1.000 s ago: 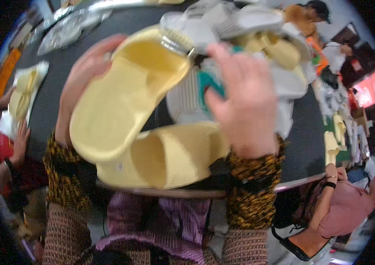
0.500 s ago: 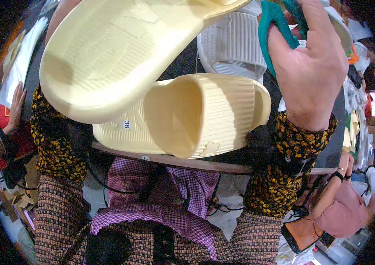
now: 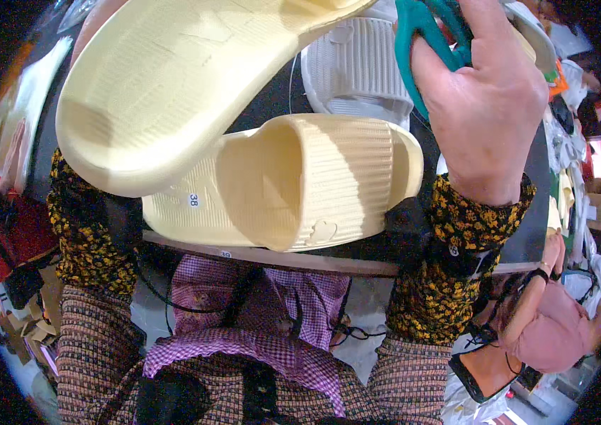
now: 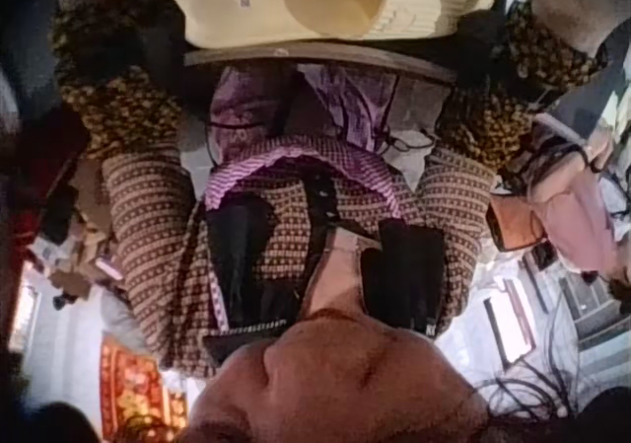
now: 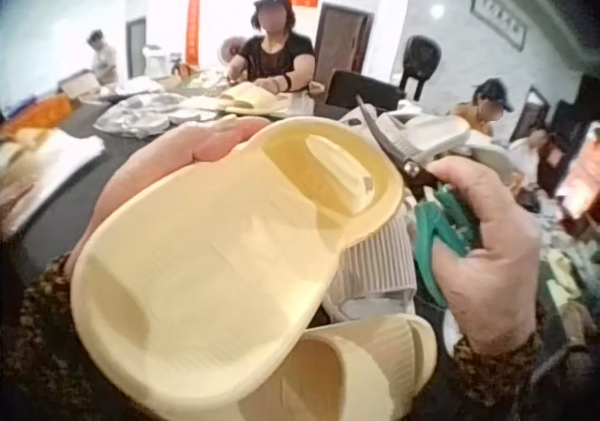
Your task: Trim excess material or threads from mass-produced plastic sandals using a pair of scissors.
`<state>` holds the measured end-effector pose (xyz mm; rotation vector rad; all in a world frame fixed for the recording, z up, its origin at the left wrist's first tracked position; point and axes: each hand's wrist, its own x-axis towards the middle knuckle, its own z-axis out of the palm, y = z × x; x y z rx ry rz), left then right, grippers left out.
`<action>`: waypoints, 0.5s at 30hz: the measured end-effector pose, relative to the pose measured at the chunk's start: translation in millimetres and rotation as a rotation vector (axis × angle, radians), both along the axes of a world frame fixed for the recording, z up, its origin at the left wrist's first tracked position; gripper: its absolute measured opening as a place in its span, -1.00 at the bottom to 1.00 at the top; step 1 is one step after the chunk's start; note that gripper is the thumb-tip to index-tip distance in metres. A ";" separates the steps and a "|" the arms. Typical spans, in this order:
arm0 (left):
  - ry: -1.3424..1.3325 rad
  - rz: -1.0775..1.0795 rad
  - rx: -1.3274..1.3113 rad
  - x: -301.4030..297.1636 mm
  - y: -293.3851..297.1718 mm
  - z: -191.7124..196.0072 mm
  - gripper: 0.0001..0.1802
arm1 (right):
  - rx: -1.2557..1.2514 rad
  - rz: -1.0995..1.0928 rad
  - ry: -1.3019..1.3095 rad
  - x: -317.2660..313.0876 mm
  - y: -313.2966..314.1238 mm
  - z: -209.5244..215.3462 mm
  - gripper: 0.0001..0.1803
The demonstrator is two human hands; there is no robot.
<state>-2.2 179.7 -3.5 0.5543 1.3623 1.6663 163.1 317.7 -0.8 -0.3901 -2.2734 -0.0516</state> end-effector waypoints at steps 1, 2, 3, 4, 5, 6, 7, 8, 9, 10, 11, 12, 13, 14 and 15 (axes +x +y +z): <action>0.031 -0.014 0.006 12.2 3.2 12.6 -0.47 | -0.024 -0.088 -0.031 7.5 -12.6 15.1 -0.58; 0.035 -0.015 0.009 12.4 4.2 12.3 -0.47 | -0.023 -0.089 -0.036 6.8 -3.3 7.2 -0.58; 0.032 -0.026 0.012 12.9 4.1 10.2 -0.47 | 0.046 0.022 0.093 7.2 16.8 -7.8 -0.57; 0.031 -0.030 0.009 14.6 8.2 8.8 -0.47 | 0.107 0.141 0.223 8.5 28.2 -18.0 -0.57; 0.033 -0.023 -0.001 16.0 6.1 8.6 -0.47 | 0.095 0.146 0.219 11.1 26.3 -16.3 -0.57; 0.036 -0.018 -0.011 11.3 4.0 7.0 -0.47 | 0.048 0.159 0.137 14.9 22.0 -10.6 -0.56; 0.038 -0.013 -0.021 12.9 0.7 5.5 -0.47 | 0.001 0.172 0.055 16.5 18.5 -9.9 -0.55; 0.043 -0.012 -0.025 14.4 3.9 7.4 -0.47 | -0.004 0.173 0.052 14.1 17.5 -13.1 -0.55; 0.048 -0.011 -0.030 16.5 3.5 8.8 -0.46 | 0.043 0.104 0.127 8.8 17.1 -18.8 -0.54; 0.053 -0.010 -0.035 19.0 2.7 9.3 -0.46 | 0.090 0.035 0.201 6.1 16.3 -22.6 -0.53; 0.064 -0.001 -0.038 31.0 -6.2 13.6 -0.46 | -0.201 0.050 0.179 7.9 12.5 -11.0 -0.53; 0.057 -0.011 -0.034 43.1 -8.0 9.2 -0.46 | -0.198 0.039 0.164 9.7 11.2 -11.9 -0.53; 0.049 -0.021 -0.029 41.6 -3.6 2.1 -0.46 | -0.096 -0.032 0.087 8.9 9.0 -14.4 -0.54; 0.084 0.006 -0.044 7.0 -1.3 3.3 -0.46 | -0.013 -0.065 0.051 3.8 1.6 -8.2 -0.54; 0.088 0.004 -0.043 9.2 1.4 3.3 -0.46 | -0.013 -0.066 0.047 -0.6 7.3 -15.5 -0.54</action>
